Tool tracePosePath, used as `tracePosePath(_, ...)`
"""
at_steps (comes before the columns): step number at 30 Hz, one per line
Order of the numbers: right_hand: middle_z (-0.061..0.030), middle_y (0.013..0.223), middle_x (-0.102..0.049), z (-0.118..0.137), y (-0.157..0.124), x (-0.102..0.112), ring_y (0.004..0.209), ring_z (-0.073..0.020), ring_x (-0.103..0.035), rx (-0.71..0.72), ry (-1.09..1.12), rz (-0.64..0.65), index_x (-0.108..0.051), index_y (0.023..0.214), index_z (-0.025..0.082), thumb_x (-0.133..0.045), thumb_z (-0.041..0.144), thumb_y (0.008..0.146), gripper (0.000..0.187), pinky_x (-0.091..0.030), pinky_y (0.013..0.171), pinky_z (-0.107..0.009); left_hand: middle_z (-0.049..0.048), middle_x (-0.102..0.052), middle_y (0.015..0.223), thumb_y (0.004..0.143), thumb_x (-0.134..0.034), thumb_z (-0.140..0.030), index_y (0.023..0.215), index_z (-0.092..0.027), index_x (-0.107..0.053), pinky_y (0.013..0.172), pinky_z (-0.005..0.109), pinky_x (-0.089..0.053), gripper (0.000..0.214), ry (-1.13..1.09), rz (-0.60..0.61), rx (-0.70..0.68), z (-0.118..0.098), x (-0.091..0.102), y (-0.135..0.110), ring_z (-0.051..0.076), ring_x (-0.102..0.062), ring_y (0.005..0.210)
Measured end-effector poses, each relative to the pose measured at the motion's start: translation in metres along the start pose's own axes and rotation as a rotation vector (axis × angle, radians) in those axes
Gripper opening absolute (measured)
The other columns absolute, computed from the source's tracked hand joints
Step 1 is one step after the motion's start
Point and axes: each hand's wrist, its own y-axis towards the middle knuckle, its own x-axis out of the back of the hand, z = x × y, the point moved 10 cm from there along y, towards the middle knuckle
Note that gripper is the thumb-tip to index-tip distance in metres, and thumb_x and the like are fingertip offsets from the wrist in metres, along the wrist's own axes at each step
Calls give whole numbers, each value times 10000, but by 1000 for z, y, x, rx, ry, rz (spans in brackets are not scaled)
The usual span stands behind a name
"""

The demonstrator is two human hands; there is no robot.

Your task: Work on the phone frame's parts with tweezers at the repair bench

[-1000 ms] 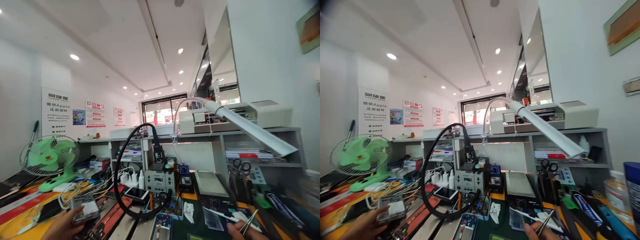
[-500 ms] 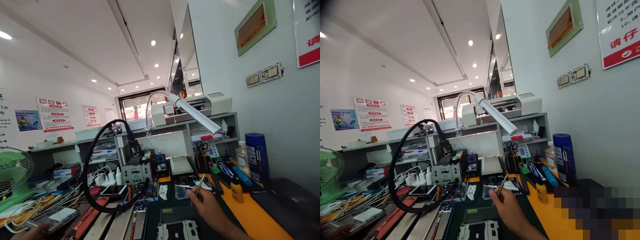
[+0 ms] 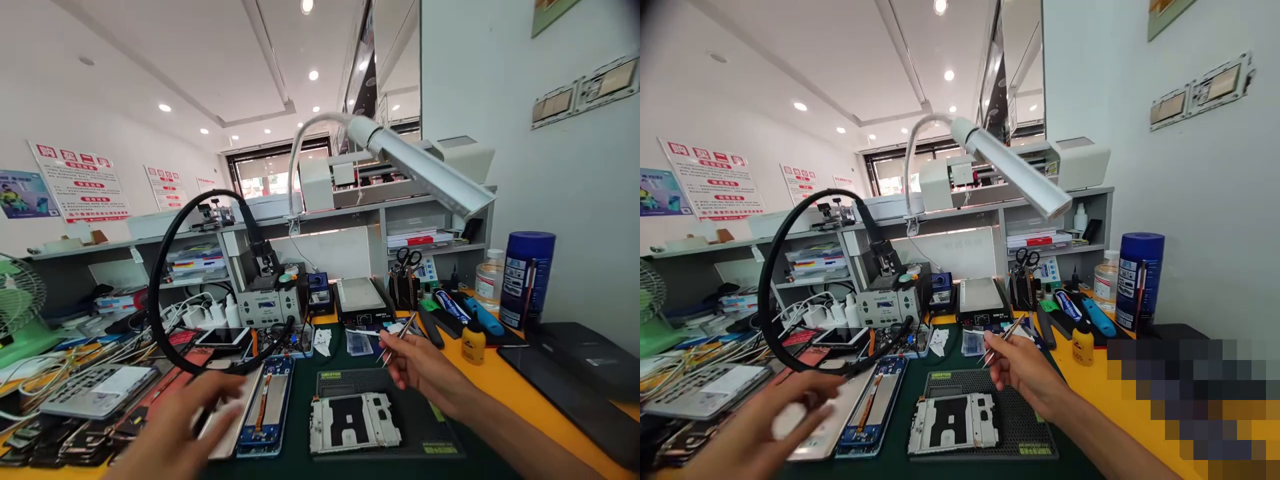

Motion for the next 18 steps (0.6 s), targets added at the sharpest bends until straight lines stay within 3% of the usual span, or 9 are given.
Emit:
tracePosePath(1, 1, 700, -634, 1, 0, -1, 560, -97, -610, -20, 24, 26, -618, 863, 155, -699, 450, 931, 313, -510, 500, -194, 37, -674, 1231, 890, -628, -500, 1172, -346, -677, 993, 385, -500, 325, 68, 166, -170, -42, -39, -3, 295, -613, 1137)
tracePosePath(3, -20, 756, -667, 2, -1, -3, 639, -122, -667, -60, 50, 78, -635, 880, 148, -719, 387, 924, 257, -577, 593, -234, 57, -611, 1331, 927, -577, -376, 1278, -324, -606, 1060, 393, -460, 356, 126, 366, -435, -109, -97, -9, 268, -573, 1218)
tracePosePath(5, -58, 866, -717, 2, -1, -2, 756, -149, -718, -85, 44, 119, -670, 925, 128, -757, 326, 899, 218, -617, 741, -283, 111, -570, 1378, 860, -649, -351, 1332, -251, -576, 1093, 436, -439, 488, 168, 446, -557, -145, -132, -2, 302, -517, 1292)
tracePosePath(7, -91, 879, -746, 2, -1, 1, 798, -174, -739, -95, 4, 144, -703, 947, 99, -773, 331, 888, 250, -621, 778, -298, 153, -557, 1395, 815, -689, -363, 1386, -206, -540, 1088, 493, -443, 611, 212, 541, -604, -156, -159, 8, 349, -499, 1305)
tracePosePath(10, -109, 760, -760, -1, -2, 4, 707, -181, -736, -90, -85, 159, -731, 893, 66, -784, 381, 879, 320, -610, 681, -269, 146, -573, 1369, 792, -702, -359, 1378, -206, -547, 1077, 518, -450, 625, 230, 631, -634, -154, -179, 18, 364, -532, 1257)
tracePosePath(13, -74, 690, -756, -4, -6, -1, 606, -163, -710, -54, -209, 159, -726, 838, 103, -761, 426, 888, 329, -584, 602, -249, 134, -595, 1309, 788, -706, -347, 1355, -210, -562, 1077, 500, -449, 601, 236, 678, -633, -147, -187, 21, 352, -551, 1226)
tracePosePath(18, 23, 589, -639, 0, -16, -9, 500, -127, -602, 166, -505, 64, -638, 818, 202, -665, 437, 948, 270, -486, 469, -213, 99, -605, 1261, 800, -715, -348, 1348, -232, -570, 1013, 416, -487, 579, 211, 691, -613, -139, -192, 26, 298, -581, 1171)
